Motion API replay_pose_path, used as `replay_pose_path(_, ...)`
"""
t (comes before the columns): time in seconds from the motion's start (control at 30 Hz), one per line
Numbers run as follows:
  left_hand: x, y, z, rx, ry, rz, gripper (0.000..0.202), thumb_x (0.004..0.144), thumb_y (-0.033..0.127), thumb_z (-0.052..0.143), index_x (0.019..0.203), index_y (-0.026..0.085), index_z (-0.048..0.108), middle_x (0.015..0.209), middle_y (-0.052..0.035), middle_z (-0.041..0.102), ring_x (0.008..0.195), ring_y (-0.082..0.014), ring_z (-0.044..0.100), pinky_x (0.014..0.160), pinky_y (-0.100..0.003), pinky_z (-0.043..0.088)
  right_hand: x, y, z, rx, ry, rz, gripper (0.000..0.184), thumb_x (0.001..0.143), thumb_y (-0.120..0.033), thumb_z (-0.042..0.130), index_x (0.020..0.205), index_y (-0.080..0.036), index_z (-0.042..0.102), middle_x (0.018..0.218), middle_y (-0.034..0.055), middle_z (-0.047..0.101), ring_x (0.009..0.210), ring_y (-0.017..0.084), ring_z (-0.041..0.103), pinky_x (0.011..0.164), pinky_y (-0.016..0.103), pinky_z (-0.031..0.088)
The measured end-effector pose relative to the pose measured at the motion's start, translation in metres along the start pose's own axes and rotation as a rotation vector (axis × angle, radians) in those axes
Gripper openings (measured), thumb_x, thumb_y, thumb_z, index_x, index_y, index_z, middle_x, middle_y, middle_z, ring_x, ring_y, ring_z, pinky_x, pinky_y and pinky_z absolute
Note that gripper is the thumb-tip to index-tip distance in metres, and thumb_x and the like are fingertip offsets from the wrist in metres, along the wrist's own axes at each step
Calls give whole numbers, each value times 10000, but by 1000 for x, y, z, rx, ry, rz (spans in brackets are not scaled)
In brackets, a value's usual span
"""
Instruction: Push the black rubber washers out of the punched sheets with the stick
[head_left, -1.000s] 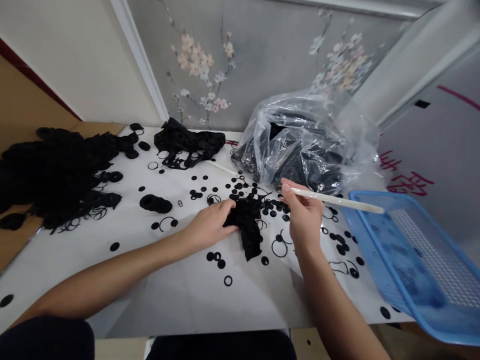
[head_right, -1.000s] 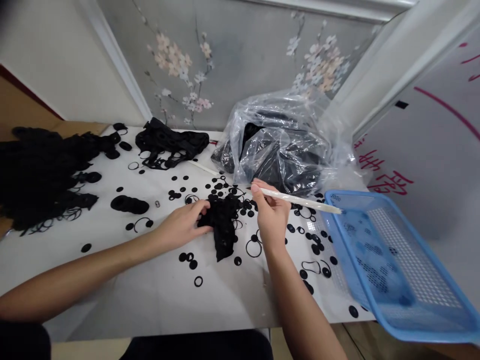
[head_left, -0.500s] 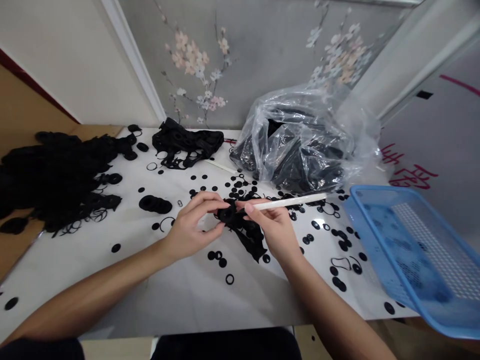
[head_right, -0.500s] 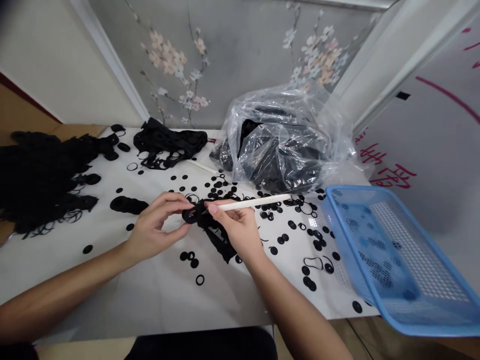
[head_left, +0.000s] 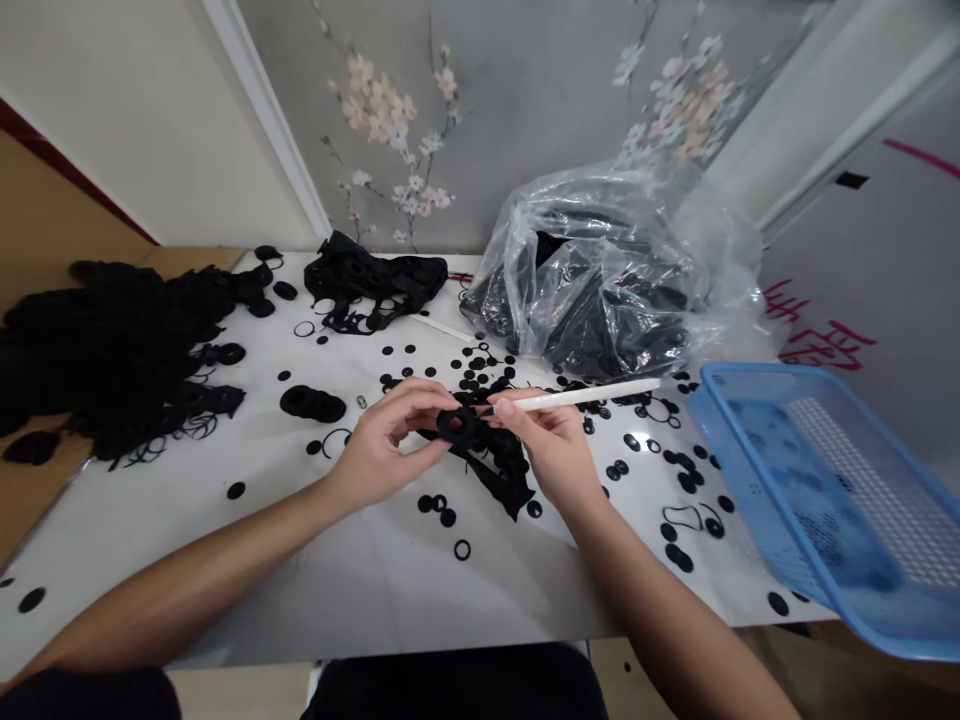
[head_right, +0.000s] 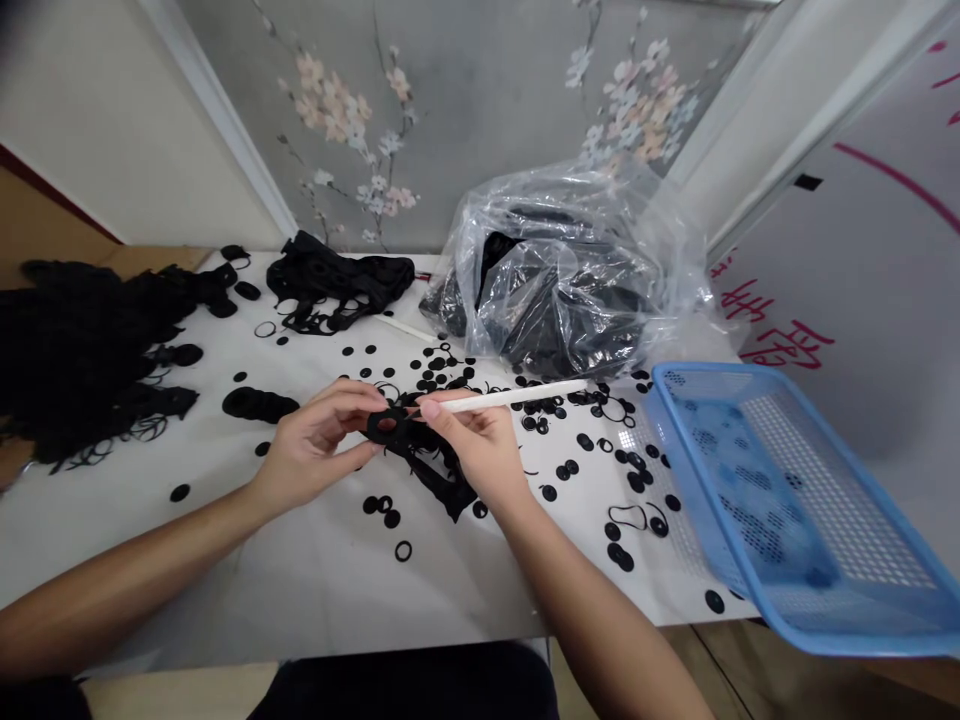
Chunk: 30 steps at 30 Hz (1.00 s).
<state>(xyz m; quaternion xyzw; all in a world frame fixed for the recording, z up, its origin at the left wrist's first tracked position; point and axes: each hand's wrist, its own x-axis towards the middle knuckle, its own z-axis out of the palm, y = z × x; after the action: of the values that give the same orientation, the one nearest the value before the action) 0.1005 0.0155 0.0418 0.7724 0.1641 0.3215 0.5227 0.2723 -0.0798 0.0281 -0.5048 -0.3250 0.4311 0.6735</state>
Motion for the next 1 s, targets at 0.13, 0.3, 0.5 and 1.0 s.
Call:
replay_pose_path(0.13, 0, 0, -1, -20, -11, 6, 362, 788, 68, 642, 1093, 265, 645, 1097, -49, 535, 998, -151, 593, 861, -277, 575, 0, -2, 0, 36, -16, 0, 175, 761, -397, 737, 840, -242, 727, 775, 11, 758, 737, 191, 723, 698, 338, 593)
replay_pose_path(0.3, 1, -2, -2, -30, -18, 3, 352, 792, 77, 643, 1092, 261, 646, 1100, -54, 542, 1003, -157, 591, 855, -282, 575, 0, -3, -1, 21, -27, 10, 162, 760, -391, 737, 829, -244, 727, 765, 8, 758, 752, 200, 728, 718, 349, 600)
replay_pose_path(0.5, 1, -2, -1, -43, -18, -22, 350, 790, 95, 660, 1098, 263, 655, 1096, -55, 539, 987, -158, 590, 850, -283, 573, -2, -5, -1, -72, -20, -34, 123, 769, -351, 735, 834, -247, 737, 792, 9, 759, 756, 190, 721, 732, 330, 589)
replay_pose_path(1.0, 10, -4, 5, 4, 48, -518, 293, 706, 332, 775, 953, 191, 706, 879, -30, 712, 777, -163, 667, 746, -291, 568, -10, 8, 9, -514, 21, -441, 129, 869, -198, 610, 883, -262, 722, 901, 2, 748, 833, 171, 691, 764, 310, 567)
